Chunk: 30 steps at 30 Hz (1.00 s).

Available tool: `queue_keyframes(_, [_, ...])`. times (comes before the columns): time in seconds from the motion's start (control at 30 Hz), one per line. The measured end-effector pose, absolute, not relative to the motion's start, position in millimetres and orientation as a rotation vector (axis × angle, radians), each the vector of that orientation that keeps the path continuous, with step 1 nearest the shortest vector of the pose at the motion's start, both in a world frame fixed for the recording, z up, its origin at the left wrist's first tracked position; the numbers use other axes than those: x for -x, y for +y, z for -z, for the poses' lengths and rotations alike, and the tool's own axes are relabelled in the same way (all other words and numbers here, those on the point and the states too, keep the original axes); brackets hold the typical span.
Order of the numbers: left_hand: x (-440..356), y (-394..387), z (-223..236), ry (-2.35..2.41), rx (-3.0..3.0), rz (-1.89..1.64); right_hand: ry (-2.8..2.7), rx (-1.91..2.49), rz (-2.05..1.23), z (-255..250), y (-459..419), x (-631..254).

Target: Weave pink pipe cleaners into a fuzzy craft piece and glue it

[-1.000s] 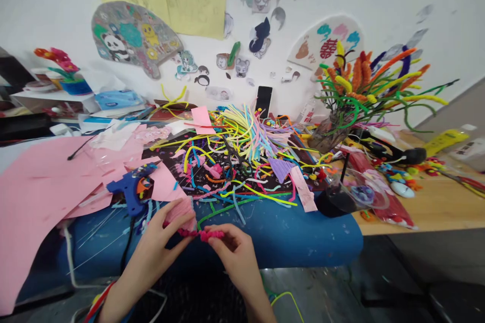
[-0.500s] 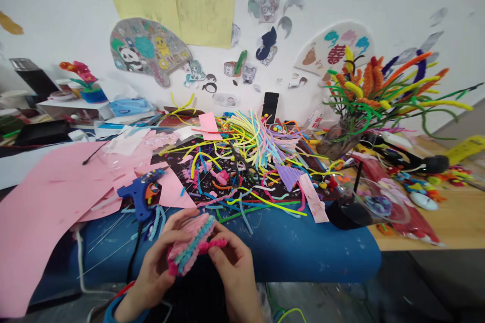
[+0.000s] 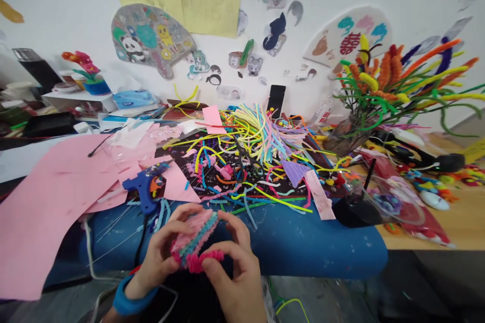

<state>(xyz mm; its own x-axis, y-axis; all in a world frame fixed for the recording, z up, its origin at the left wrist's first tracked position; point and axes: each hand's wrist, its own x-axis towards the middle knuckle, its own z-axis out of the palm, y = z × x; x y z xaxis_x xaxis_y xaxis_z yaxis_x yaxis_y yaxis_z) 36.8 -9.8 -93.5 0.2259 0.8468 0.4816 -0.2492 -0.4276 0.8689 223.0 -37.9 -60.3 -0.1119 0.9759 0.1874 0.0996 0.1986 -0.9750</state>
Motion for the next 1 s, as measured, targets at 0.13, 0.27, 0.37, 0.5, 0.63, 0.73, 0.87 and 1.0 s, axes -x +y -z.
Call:
queue_keyframes(0.13, [-36.5,-9.4,93.7,0.588,-1.545,-1.355,-1.524,1.117,-0.992,59.1,-31.4,-216.3])
queue_keyframes(0.27, [-38.0,-9.0,94.6,0.579,-1.526,-1.354,-1.604,1.104,-0.942,60.1,-26.0,-214.2])
queue_keyframes(0.37, [-38.4,-9.2,96.1,0.575,-1.516,-1.353,-1.624,1.111,-0.876,60.2,-23.1,-214.4])
queue_keyframes(0.5, [-39.0,-9.2,97.5,0.579,-1.519,-1.354,-1.665,1.111,-0.778,58.7,-21.8,-214.5])
queue_keyframes(0.63, [-40.5,-8.3,97.9,0.578,-1.508,-1.374,-1.708,1.075,-0.714,57.9,-22.2,-213.9])
queue_keyframes(0.73, [-41.6,-7.1,98.3,0.562,-1.516,-1.409,-1.734,1.056,-0.676,56.7,-22.2,-213.3])
queue_keyframes(0.87, [-42.2,-6.2,97.5,0.579,-1.543,-1.476,-1.789,1.043,-0.494,54.8,-24.1,-212.5])
queue_keyframes(1.0, [-42.4,-7.7,94.4,0.608,-1.582,-1.553,-1.855,1.067,-0.226,57.5,-29.3,-209.3])
